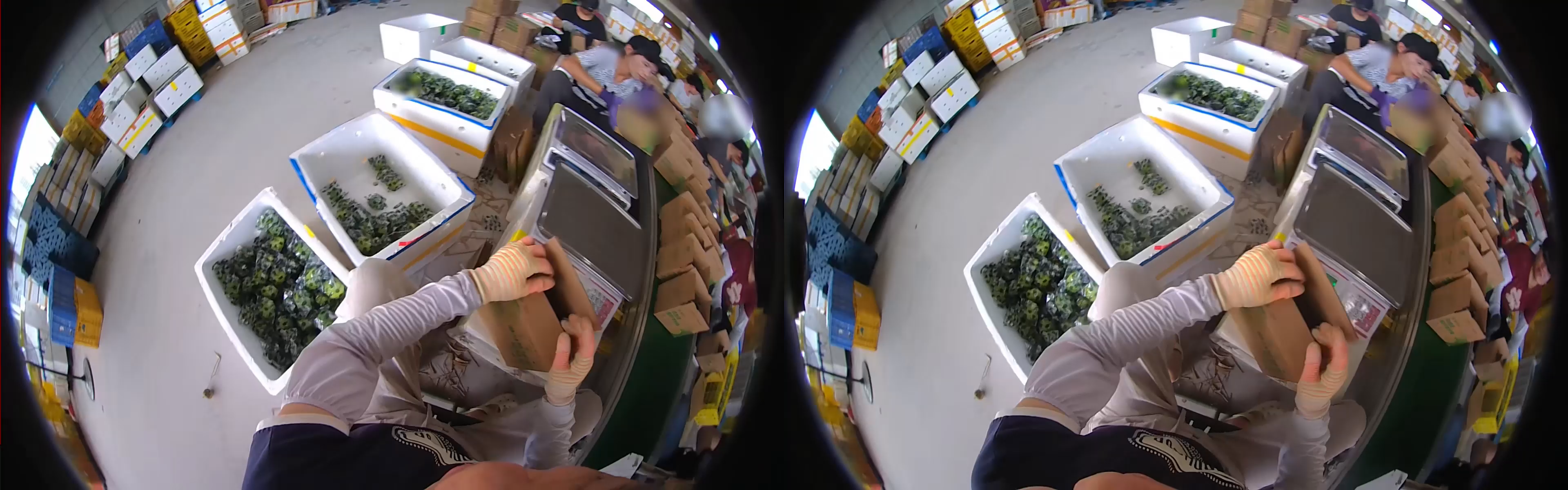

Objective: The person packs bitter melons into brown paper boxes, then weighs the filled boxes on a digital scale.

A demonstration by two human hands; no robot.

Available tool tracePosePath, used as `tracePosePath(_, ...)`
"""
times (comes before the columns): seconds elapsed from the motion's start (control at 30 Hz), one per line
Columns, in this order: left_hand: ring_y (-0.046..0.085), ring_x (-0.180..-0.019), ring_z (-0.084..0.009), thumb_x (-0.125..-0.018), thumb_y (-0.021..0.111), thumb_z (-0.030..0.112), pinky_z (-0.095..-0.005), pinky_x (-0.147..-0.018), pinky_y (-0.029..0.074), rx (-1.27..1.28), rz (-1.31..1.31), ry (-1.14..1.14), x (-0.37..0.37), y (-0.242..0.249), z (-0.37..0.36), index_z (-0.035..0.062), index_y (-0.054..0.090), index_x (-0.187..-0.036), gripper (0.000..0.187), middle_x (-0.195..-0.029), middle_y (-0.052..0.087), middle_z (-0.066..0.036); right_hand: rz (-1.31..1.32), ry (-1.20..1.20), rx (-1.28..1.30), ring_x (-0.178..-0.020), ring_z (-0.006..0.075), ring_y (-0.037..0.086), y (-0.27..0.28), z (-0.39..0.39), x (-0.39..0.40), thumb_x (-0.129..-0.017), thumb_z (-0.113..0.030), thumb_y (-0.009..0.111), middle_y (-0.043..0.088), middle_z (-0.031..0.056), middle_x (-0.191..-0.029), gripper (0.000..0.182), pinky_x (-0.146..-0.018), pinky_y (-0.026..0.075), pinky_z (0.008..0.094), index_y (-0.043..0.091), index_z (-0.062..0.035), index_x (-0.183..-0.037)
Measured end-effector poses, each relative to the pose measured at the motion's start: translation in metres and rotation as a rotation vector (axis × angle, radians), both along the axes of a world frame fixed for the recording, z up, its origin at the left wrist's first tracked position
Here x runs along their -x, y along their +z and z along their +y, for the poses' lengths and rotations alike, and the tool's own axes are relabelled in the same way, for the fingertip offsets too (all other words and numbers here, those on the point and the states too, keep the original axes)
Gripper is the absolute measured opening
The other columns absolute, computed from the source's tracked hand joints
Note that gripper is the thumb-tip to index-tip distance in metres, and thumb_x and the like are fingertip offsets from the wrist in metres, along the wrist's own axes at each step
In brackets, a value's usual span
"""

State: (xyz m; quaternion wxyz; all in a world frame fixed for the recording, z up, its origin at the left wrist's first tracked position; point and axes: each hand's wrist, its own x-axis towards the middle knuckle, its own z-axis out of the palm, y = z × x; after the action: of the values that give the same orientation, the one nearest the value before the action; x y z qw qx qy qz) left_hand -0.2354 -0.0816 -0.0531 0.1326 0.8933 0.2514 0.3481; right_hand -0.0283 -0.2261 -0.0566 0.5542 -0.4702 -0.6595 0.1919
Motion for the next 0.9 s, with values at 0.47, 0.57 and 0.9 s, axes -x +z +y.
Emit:
tracePosePath(0.47, 0.048, -0.115, -0.0333, -0.077, 0.073, 0.04, -0.0469, -0.095, 0.039, 0.38, -0.278, 0.062, 0.005, -0.017, -0.03, 0.0159, 0.059, -0.102, 0.037, -0.12, 0.054, -0.009, -1.3, -0.055, 0.297, -0.133, 0.0393, 0.032, 0.047, 0.003, 0.039, -0.054, -0.051, 0.082, 0.029, 0.0201, -0.149, 0.124, -0.11, 0.023, 0.0523, 0.018, -0.0081, -0.15)
tracePosePath(0.57, 0.04, -0.128, -0.0407, -0.082, 0.07, 0.041, -0.0507, -0.105, 0.033, 0.004, -0.46, 0.326, 0.075, 0.018, -0.081, 0.0126, 0.06, -0.107, 0.039, -0.137, 0.044, -0.018, -1.263, -0.121, 0.321, -0.133, 0.0403, 0.032, 0.049, 0.007, 0.034, -0.058, -0.047, 0.081, 0.027, 0.0213, -0.149, 0.116, -0.108, 0.026, 0.0523, 0.02, -0.0135, -0.151)
tracePosePath(0.9, 0.013, -0.141, -0.0485, -0.058, 0.085, 0.052, -0.0677, -0.1, 0.032, 1.203, 0.296, 1.318, 0.332, -0.157, -0.168, 0.0364, 0.016, -0.151, 0.118, -0.159, -0.002, -0.017, -1.186, -0.063, 0.366, -0.127, 0.0447, 0.038, 0.061, 0.013, 0.039, -0.063, -0.035, 0.08, 0.035, 0.0239, -0.142, 0.103, -0.103, 0.034, 0.0516, 0.027, -0.0168, -0.149)
